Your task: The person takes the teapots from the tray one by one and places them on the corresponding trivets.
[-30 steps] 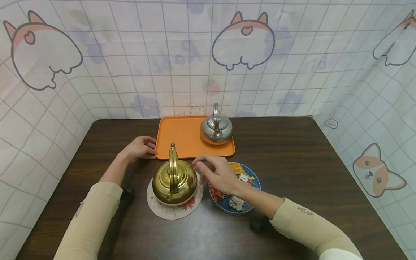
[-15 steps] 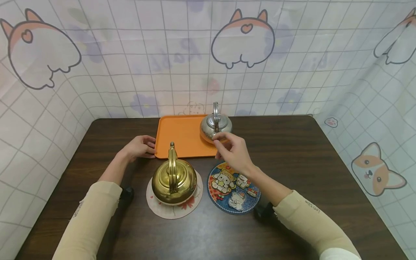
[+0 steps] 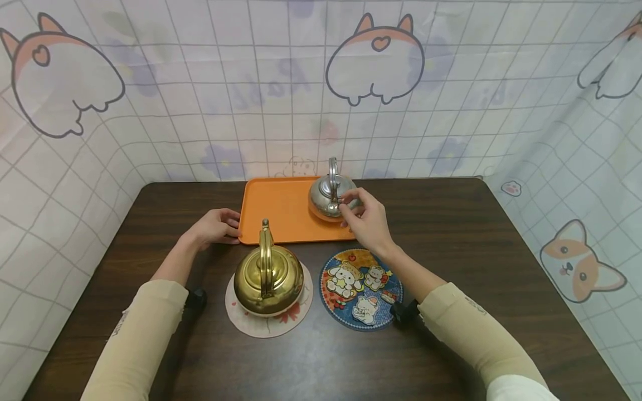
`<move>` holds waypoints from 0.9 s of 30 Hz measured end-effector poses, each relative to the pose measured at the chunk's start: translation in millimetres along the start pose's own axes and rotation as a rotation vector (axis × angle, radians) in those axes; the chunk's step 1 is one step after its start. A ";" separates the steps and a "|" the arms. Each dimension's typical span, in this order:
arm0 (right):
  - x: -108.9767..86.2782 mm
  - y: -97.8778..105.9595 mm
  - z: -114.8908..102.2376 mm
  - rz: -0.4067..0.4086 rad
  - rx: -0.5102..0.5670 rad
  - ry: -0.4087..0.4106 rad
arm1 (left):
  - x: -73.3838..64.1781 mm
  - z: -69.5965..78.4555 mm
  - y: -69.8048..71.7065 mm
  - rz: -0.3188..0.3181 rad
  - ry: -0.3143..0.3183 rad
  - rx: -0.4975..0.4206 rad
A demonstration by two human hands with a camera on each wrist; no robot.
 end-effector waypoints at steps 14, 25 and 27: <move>24.1 -8.6 23.4 -0.009 -0.055 -0.113 | -0.9 1.4 0.1 0.008 -0.003 -0.003; 35.5 -17.6 26.2 -0.007 -0.077 -0.168 | 0.1 0.8 0.3 0.007 -0.003 -0.007; 36.3 -19.0 27.7 -0.014 -0.054 -0.182 | 0.3 0.3 0.2 0.006 -0.003 -0.007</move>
Point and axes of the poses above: each hand's wrist, its own x-axis towards the middle knuckle, its own y-axis out of the back of the hand, z = x × y, the point moved 5 cm from there along x, towards the middle knuckle, and after that the axes turned 9 degrees about -y, right-handed, at the moved point
